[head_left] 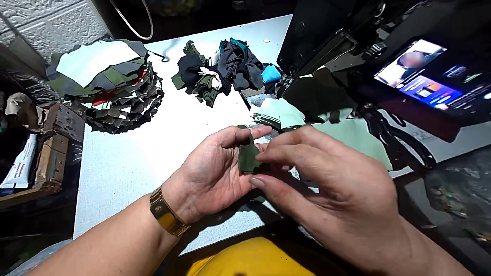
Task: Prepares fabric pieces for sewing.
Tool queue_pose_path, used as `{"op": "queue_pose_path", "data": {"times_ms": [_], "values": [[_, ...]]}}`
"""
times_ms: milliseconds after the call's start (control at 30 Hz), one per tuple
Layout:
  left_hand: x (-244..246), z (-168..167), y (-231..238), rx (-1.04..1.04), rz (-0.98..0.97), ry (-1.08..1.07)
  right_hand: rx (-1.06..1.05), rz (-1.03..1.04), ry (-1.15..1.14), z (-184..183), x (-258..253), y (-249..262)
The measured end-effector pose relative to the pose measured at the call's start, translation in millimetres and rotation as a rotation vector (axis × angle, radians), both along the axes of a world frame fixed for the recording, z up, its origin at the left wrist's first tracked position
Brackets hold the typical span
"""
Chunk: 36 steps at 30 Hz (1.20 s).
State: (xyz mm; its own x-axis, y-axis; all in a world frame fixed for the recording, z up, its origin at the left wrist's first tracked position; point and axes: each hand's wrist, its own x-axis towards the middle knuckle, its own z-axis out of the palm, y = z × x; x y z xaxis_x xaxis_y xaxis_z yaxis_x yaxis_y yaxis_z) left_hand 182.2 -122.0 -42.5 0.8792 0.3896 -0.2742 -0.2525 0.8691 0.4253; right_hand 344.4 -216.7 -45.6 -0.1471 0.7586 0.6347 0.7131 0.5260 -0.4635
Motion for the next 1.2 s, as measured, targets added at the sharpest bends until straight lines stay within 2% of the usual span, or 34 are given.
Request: {"op": "queue_pose_path", "data": {"times_ms": [133, 400, 667, 867, 1067, 1200], "values": [[0.4, 1.7, -5.0, 0.028, 0.038, 0.047, -0.054, -0.025, 0.041, -6.2, -7.5, 8.5], [0.3, -7.9, -0.1, 0.007, 0.017, -0.062, -0.106, -0.02, 0.047, -11.4, -6.8, 13.3], [-2.2, -9.0, 3.4, -0.008, -0.006, -0.062, 0.047, 0.025, 0.154, -15.8, -0.6, 13.7], [3.0, 0.1, -0.6, 0.122, 0.088, 0.074, 0.053, -0.097, 0.284, -5.2, 10.4, 6.8], [5.2, -4.5, -5.5, 0.552, 0.144, 0.235, -0.038, -0.167, 0.28, -4.2, 21.4, -0.4], [7.1, -4.2, -7.1, 0.586, 0.185, 0.298, -0.092, -0.123, 0.324, -5.6, 21.1, -1.5]]}}
